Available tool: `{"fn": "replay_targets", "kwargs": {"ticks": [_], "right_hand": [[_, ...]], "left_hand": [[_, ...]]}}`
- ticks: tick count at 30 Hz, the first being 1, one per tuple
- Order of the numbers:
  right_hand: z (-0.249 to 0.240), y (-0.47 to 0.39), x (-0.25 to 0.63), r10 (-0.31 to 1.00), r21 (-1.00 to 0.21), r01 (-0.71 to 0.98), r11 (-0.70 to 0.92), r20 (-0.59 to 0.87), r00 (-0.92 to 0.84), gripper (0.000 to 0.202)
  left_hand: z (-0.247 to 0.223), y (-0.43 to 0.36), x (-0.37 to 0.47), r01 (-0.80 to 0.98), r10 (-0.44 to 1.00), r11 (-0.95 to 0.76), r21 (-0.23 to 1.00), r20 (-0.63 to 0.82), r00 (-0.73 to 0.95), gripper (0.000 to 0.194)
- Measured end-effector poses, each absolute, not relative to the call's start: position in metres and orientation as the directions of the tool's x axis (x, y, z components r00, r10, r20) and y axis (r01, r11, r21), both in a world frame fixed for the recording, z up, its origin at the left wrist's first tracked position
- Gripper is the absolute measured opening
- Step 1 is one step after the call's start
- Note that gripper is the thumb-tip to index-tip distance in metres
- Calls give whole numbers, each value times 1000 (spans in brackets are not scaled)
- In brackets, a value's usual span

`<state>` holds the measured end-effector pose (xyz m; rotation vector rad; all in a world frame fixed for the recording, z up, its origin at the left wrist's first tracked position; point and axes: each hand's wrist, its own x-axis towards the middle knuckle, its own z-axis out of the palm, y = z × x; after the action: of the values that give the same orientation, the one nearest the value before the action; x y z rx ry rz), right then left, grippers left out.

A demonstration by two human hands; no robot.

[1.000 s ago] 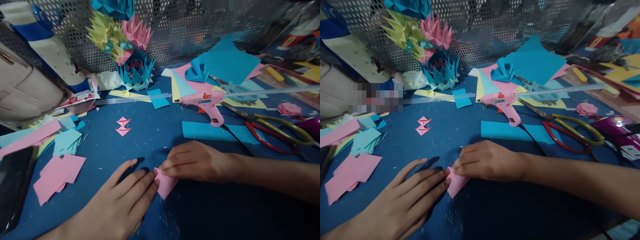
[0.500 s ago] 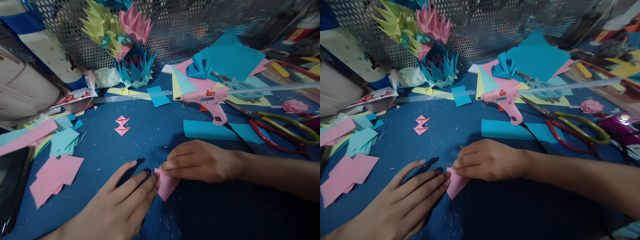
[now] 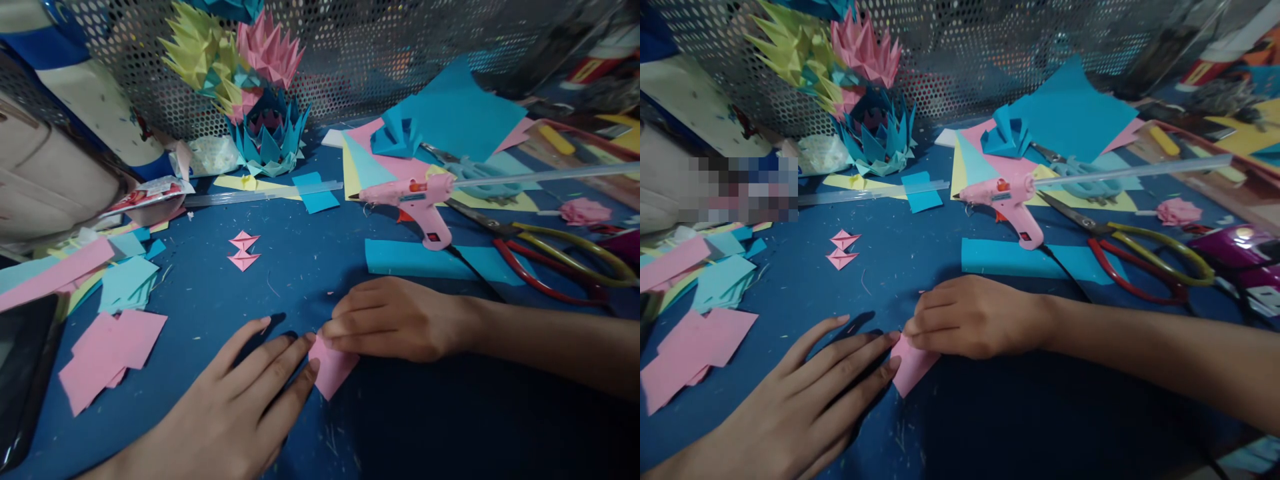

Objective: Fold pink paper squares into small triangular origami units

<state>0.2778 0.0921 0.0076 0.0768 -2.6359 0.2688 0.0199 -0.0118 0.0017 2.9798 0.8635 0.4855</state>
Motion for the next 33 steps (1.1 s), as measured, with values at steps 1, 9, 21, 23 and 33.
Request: {"fn": "replay_targets", "kwargs": {"ticks": [1,9,21,23,33], "right_hand": [[7,92,278,-10,-175,-105,979,473,-881,30],[8,91,276,-21,-167,-117,979,486,-874,32],[7,87,280,-37,-115,-92,989,413,-910,30],[8,88,280,-36,-115,-90,989,407,-913,32],[7,92,278,-44,-152,-116,982,409,-912,25]], "left_hand": [[2,-12,20,519,519,-851,85,294,803,33],[3,-11,20,525,528,-846,97,290,798,32],[4,-9,22,530,530,-845,69,244,813,40],[4,-9,22,540,541,-839,65,216,813,42],[9,-9,27,540,541,-840,58,176,823,45]]}}
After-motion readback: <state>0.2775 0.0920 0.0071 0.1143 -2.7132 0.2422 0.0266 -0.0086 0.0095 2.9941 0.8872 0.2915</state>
